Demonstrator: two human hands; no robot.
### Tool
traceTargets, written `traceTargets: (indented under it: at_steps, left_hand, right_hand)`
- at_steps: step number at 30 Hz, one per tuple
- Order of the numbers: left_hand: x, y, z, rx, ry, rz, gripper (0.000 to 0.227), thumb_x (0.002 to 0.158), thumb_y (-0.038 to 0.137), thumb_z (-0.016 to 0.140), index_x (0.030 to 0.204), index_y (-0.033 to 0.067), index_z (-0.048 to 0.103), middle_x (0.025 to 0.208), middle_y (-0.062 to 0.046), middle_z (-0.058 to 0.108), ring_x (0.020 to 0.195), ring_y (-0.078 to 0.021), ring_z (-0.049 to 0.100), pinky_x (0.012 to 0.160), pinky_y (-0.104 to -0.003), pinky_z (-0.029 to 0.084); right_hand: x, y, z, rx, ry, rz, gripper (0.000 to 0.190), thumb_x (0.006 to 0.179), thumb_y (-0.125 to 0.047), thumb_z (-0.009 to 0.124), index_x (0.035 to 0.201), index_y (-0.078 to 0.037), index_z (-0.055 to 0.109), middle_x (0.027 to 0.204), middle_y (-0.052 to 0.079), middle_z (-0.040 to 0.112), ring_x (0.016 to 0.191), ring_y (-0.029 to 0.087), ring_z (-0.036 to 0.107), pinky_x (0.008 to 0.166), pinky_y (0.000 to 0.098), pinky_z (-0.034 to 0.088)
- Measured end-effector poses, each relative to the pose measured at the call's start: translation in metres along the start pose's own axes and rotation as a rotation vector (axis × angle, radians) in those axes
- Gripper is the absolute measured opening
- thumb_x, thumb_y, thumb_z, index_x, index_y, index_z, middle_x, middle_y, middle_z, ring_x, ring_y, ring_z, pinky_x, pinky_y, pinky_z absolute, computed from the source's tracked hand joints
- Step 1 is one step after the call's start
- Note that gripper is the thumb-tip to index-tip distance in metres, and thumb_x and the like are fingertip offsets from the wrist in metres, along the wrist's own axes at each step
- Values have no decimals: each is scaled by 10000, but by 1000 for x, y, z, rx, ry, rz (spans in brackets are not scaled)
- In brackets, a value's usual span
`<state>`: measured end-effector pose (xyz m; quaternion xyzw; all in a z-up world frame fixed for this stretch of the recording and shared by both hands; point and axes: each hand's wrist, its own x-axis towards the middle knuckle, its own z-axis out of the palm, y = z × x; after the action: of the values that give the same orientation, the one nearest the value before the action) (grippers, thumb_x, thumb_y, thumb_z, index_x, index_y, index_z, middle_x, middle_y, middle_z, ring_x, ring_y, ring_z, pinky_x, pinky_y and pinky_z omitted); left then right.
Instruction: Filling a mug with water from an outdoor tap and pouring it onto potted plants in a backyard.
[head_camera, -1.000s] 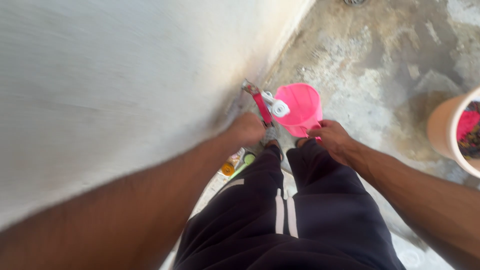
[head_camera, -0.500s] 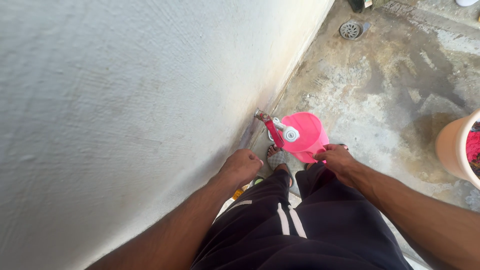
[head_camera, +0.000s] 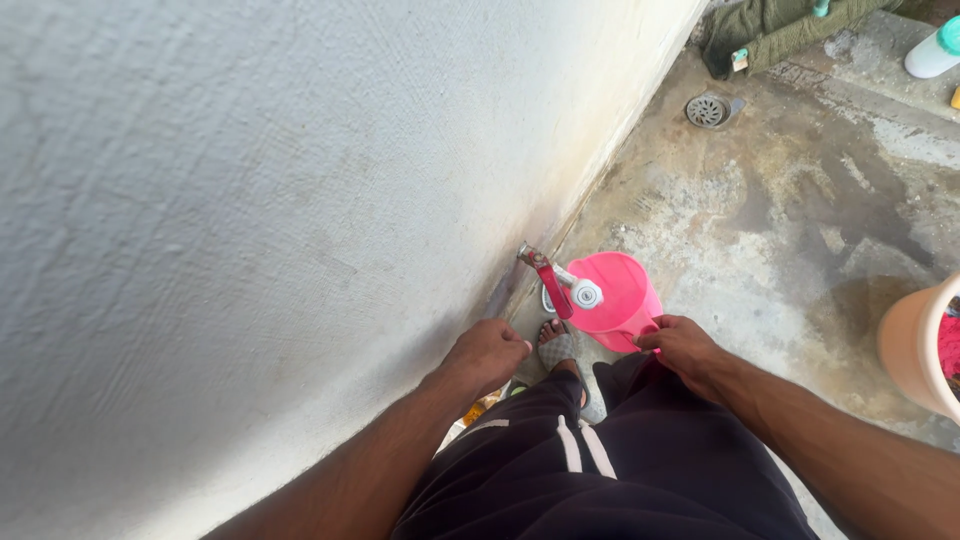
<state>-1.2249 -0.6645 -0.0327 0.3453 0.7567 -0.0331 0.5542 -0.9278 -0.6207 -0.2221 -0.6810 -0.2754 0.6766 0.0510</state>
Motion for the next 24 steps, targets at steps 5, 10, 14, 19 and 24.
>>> traceTargets:
  at_steps: [5,10,14,19,24]
  left_hand:
    - [-1,2,-1,0,5,11,328,922,358,672,1115,94,701,1151,-109,725,1092,-227,687,969,-409,525]
    - [-2,9,-7,22,0,17,326,931,359,662,1122,97,697,1143,-104,721,1084,-220,685,955,-412,522]
    - [0,12,-10,45,2,32,342,927,363,664,1134,93,691,1144,-108,721,1073,-220,694,949,-413,537]
    - [0,15,-13,78,-3,39,356,931,374,668,1152,94,680,1154,-107,709,1080,-216,681,953,-417,532]
    - [-2,17,-17,64,-14,46,344,922,366,669,1122,87,688,1123,-113,726,1047,-217,691,937,-414,538]
  right_hand:
    - [-2,-3,-1,-64,2,-30,289,908,-96,710,1184,-16,673,973,70,666,858,157,571,787,308,481]
    - [-2,-4,0,-108,6,-23,278,908,-96,711,1174,-23,674,933,88,666,821,166,580,752,319,496]
    - [8,3,1,-59,-28,-57,298,891,-69,704,1181,-7,669,943,106,690,826,189,629,744,340,532]
    - [-2,-2,6,-99,9,-43,353,896,-82,715,1239,-19,661,984,112,715,858,182,652,764,327,548]
    - [-2,1,9,-140,-3,-55,401,892,-96,708,1282,-25,642,977,93,733,840,166,658,749,318,545]
